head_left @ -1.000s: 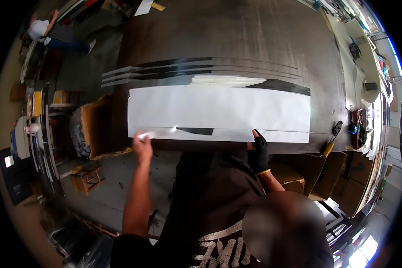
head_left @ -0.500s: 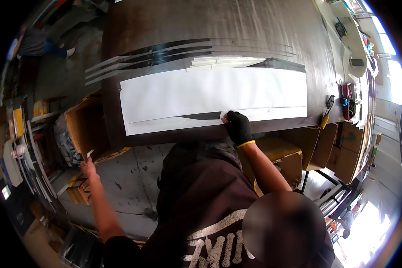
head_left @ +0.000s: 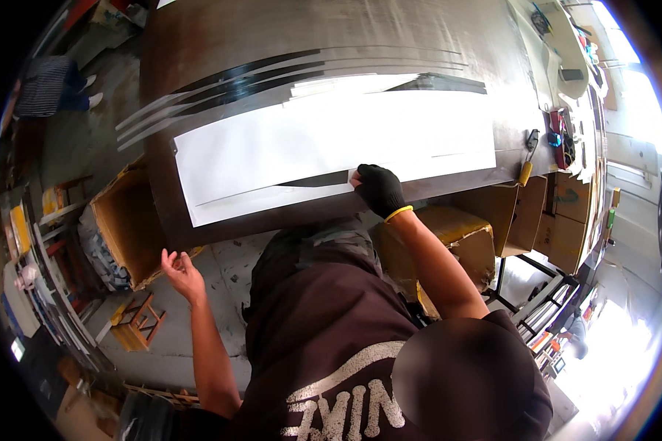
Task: The person aligns a white protective film on a large dark panel, smooths it with their hands, and uses a yellow squeegee to press the film flat. They then peel back a corner of the film to check the edge.
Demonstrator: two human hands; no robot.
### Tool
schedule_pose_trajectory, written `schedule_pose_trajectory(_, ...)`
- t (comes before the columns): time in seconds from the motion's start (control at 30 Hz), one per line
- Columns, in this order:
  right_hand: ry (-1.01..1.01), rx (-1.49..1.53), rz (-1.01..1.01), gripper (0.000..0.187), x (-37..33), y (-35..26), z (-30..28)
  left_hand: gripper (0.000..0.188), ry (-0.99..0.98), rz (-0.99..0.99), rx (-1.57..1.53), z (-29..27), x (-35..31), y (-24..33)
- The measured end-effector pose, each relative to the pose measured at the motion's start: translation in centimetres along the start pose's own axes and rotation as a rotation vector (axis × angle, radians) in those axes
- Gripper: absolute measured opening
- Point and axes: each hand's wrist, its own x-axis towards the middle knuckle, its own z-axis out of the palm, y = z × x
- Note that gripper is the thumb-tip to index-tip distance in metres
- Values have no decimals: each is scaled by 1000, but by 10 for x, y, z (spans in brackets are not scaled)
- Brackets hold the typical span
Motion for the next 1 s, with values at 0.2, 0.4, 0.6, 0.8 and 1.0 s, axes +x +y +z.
schedule_pose_trajectory(0.2,376,131,71,18,-33,50,-19,39,-556,201,-184,47,-38,105)
schedule_pose_trajectory(0.4,552,-106,342,32,-37,101,-66,53,-903,825,-17,124,-91,241)
schedule_pose_trajectory(0.6,509,-160,277,29,-30,127,-66,77,-904,1190,112,215,-148,289)
schedule_pose_trajectory(0.8,596,-234,156,24,-36,129,-64,83,-912,1157,304,244,-160,287)
schedule_pose_trajectory(1.0,638,-247,112,17,-39,134,-59,84,-937,1162,358,247,-163,281)
